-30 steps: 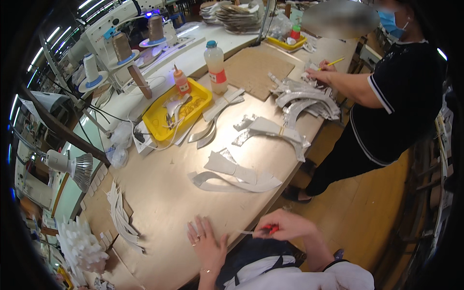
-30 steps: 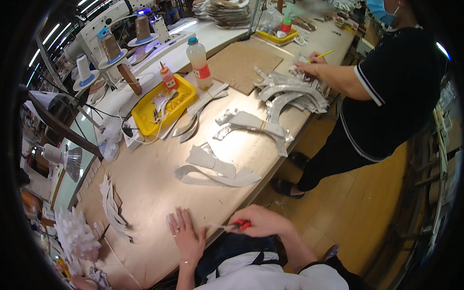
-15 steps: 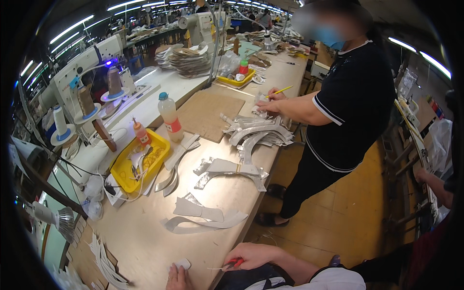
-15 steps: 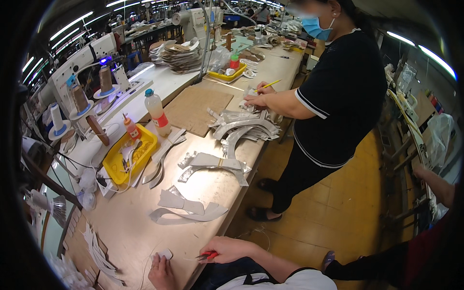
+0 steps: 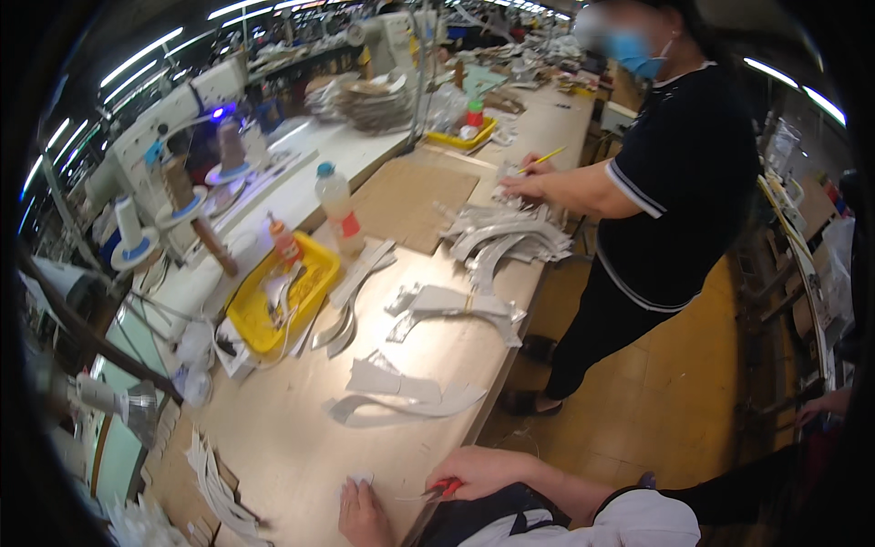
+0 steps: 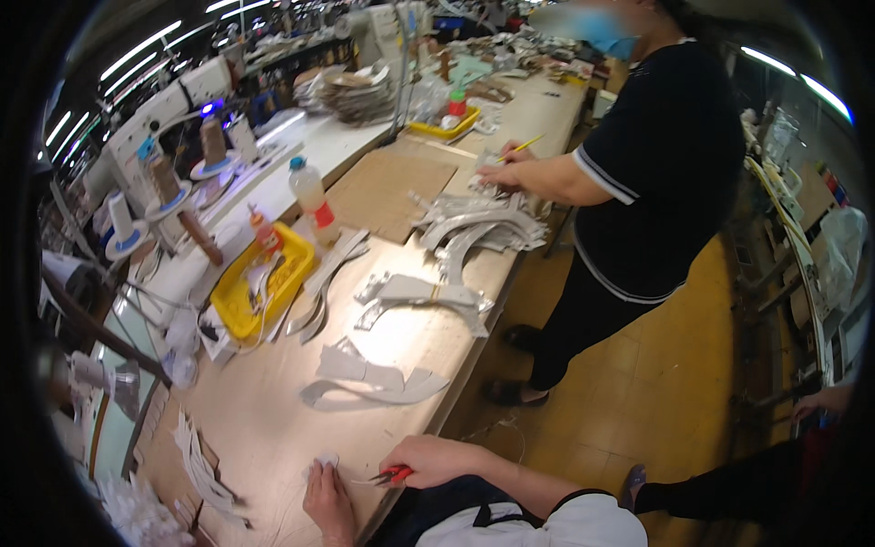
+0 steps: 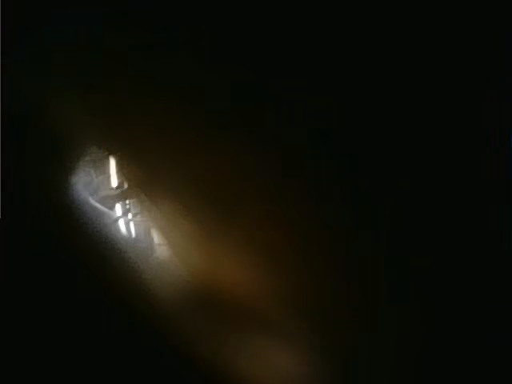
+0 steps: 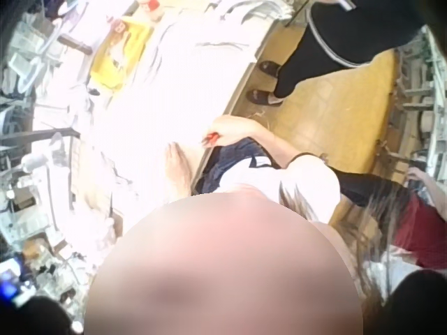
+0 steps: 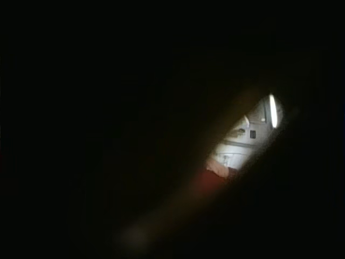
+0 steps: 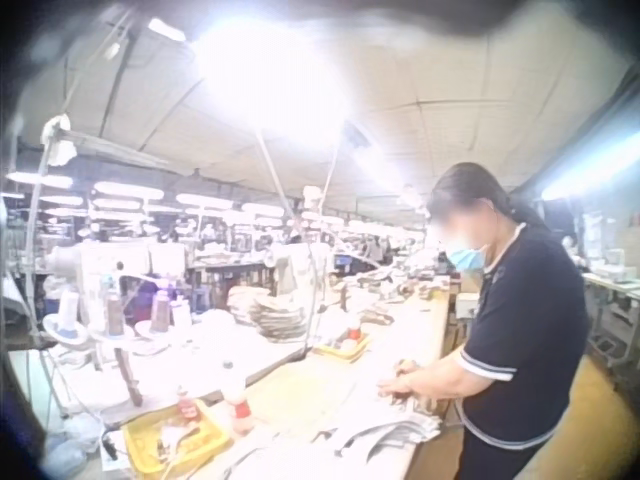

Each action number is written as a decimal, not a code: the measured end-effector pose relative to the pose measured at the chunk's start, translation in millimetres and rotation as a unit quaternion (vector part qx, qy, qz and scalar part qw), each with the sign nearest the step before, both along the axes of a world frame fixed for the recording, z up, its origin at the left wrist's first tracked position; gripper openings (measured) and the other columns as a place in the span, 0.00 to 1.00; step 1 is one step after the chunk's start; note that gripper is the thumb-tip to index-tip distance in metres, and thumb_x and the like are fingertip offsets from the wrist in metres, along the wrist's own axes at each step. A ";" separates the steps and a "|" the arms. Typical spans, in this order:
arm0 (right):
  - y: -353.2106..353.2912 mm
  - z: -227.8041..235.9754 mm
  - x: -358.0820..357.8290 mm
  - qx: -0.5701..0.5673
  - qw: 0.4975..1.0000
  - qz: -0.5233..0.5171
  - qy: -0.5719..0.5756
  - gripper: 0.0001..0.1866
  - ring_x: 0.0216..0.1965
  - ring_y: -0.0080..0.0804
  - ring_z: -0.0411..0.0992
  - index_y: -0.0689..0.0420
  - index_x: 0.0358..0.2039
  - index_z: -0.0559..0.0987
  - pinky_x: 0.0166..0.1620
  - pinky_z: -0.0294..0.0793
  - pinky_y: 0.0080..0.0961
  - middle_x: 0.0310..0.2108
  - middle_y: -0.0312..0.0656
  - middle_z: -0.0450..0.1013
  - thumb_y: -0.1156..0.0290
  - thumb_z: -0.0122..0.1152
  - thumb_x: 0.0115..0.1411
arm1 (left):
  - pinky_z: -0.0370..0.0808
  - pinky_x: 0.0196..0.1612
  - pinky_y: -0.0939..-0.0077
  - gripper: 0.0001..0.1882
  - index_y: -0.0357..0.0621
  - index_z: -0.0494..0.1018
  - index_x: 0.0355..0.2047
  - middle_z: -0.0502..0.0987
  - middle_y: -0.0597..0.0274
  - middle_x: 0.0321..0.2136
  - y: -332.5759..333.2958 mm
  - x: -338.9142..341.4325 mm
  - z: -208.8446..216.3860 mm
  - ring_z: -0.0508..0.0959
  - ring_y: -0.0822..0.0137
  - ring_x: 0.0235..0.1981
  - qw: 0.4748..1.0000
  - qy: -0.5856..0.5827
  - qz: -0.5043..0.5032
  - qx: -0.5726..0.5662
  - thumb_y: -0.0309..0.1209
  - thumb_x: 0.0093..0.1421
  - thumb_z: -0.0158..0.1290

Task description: The person trims white fabric pieces using red-handled scissors, then applies glue from a bottle to small fabric pieces and presses them onto a cardboard surface. The person handles multiple fabric pieces and tools on a cluttered workbench.

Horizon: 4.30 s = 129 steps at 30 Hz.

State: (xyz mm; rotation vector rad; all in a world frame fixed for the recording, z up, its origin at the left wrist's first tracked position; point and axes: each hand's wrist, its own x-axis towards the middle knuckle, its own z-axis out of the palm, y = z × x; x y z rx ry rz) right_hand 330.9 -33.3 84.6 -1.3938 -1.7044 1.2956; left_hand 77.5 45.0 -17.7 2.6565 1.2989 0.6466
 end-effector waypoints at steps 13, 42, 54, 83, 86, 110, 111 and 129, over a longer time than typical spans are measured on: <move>38.3 13.7 -39.4 0.005 0.997 -0.011 0.079 0.08 0.28 0.33 0.76 0.62 0.33 0.80 0.33 0.73 0.25 0.28 0.44 0.77 0.83 0.64 0.51 | 0.71 0.57 0.64 0.12 0.36 0.77 0.44 0.77 0.48 0.50 -34.2 9.3 79.7 0.76 0.57 0.53 0.713 -0.477 0.003 -0.514 0.19 0.60 0.52; 118.9 1.8 -110.8 0.115 0.966 0.099 -0.208 0.19 0.35 0.50 0.75 0.58 0.49 0.74 0.39 0.75 0.41 0.41 0.50 0.69 0.62 0.60 0.61 | 0.73 0.44 0.64 0.19 0.48 0.68 0.50 0.76 0.61 0.43 -226.7 -202.9 -143.3 0.78 0.62 0.40 0.295 -0.566 0.586 -0.499 0.44 0.65 0.50; 289.0 -4.9 -68.3 0.257 0.835 0.123 -0.471 0.23 0.49 0.43 0.71 0.57 0.50 0.74 0.49 0.69 0.42 0.45 0.47 0.72 0.70 0.61 0.52 | 0.71 0.53 0.61 0.23 0.36 0.72 0.53 0.76 0.45 0.48 -89.2 -106.1 89.7 0.76 0.50 0.50 0.841 -0.211 0.081 -0.492 0.34 0.60 0.58; 462.3 6.6 173.9 0.241 0.234 -0.039 -0.941 0.32 0.60 0.35 0.61 0.46 0.50 0.80 0.62 0.53 0.46 0.52 0.35 0.71 0.67 0.77 0.39 | 0.50 0.65 0.45 0.39 0.42 0.64 0.60 0.59 0.40 0.64 -14.3 20.0 30.4 0.58 0.42 0.65 0.975 -0.019 0.004 -0.221 0.50 0.54 0.61; 468.0 2.2 169.6 0.247 0.177 -0.022 -0.952 0.26 0.59 0.36 0.62 0.47 0.50 0.79 0.62 0.53 0.44 0.51 0.35 0.71 0.65 0.70 0.46 | 0.51 0.65 0.45 0.38 0.43 0.65 0.59 0.60 0.40 0.63 -14.2 20.1 30.5 0.59 0.43 0.64 0.976 -0.021 0.007 -0.218 0.49 0.54 0.62; 323.1 -14.9 343.4 0.249 0.611 -0.587 -0.469 0.26 0.54 0.39 0.70 0.51 0.51 0.77 0.55 0.69 0.34 0.53 0.45 0.72 0.66 0.66 0.48 | 0.50 0.65 0.42 0.37 0.44 0.65 0.59 0.59 0.38 0.63 -14.4 24.8 33.4 0.58 0.40 0.64 0.978 0.012 0.025 -0.208 0.48 0.53 0.62; 320.0 -25.7 365.8 0.135 0.687 -0.625 -0.347 0.26 0.52 0.40 0.72 0.53 0.51 0.78 0.54 0.70 0.34 0.52 0.48 0.73 0.64 0.67 0.49 | 0.51 0.64 0.42 0.36 0.44 0.66 0.58 0.60 0.38 0.62 -14.5 25.8 36.3 0.59 0.40 0.64 0.978 0.006 0.023 -0.207 0.47 0.53 0.62; 342.0 -56.8 459.9 -0.198 0.678 -0.706 0.045 0.32 0.29 0.29 0.75 0.61 0.51 0.74 0.34 0.76 0.24 0.54 0.52 0.70 0.59 0.74 0.50 | 0.54 0.64 0.40 0.36 0.44 0.65 0.59 0.56 0.37 0.65 -12.0 34.1 40.6 0.57 0.39 0.66 0.968 0.001 0.042 -0.248 0.44 0.52 0.63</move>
